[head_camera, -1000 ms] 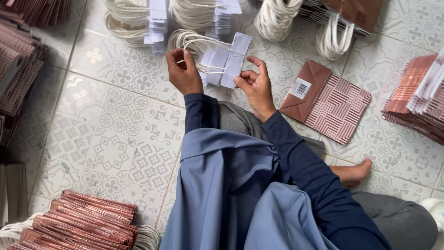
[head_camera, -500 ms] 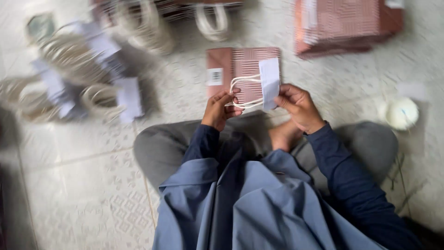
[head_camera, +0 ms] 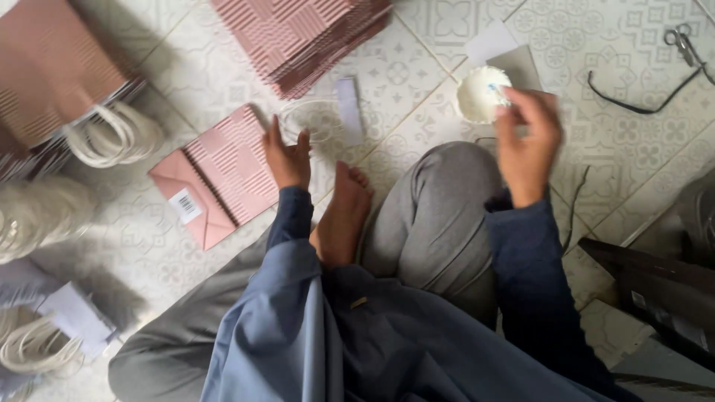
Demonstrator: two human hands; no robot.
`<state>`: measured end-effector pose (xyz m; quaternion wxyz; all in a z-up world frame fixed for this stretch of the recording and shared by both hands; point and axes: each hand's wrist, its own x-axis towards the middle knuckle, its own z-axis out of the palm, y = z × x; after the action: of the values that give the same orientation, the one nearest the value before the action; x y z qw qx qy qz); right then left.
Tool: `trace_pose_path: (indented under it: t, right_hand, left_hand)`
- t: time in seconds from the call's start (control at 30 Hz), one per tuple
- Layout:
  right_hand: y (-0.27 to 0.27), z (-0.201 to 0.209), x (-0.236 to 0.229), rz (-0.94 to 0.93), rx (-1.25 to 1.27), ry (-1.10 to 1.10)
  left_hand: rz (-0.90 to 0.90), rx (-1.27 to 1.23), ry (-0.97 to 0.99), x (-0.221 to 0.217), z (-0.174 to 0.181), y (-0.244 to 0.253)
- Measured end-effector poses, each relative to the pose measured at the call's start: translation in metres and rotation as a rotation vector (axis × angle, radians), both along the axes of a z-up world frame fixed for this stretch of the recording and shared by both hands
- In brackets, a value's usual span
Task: Attaching string handles to paper gift bags using adhesive and paper reinforcement strips.
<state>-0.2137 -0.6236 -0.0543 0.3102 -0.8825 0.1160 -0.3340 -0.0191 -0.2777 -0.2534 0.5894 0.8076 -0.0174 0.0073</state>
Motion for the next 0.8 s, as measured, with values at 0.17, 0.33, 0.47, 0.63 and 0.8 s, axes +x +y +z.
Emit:
trace_pose_path:
  t: [0.17, 0.33, 0.47, 0.63, 0.8]
  right_hand:
    - [-0.047, -0.058, -0.050, -0.136, 0.152, 0.023]
    - [-0.056, -0.097, -0.045, 0.057, 0.224, 0.067]
    - [-0.055, -0.087, -0.026, -0.020, -0.021, -0.008]
    - [-0.061, -0.076, -0.016, -0.047, -0.137, -0.097]
    - [-0.048, -0.063, -0.011, 0.014, -0.072, -0.103]
  left_hand:
    - [-0.056, 0.565, -0.239, -0.051, 0.077, -0.048]
    - [-0.224, 0.862, -0.263, -0.055, 0.034, -0.072]
    - [-0.205, 0.904, -0.267, -0.045, 0.026, -0.073]
    - [-0.166, 0.882, -0.267, -0.042, 0.021, -0.068]
    - [-0.108, 0.943, -0.233, -0.041, 0.014, -0.067]
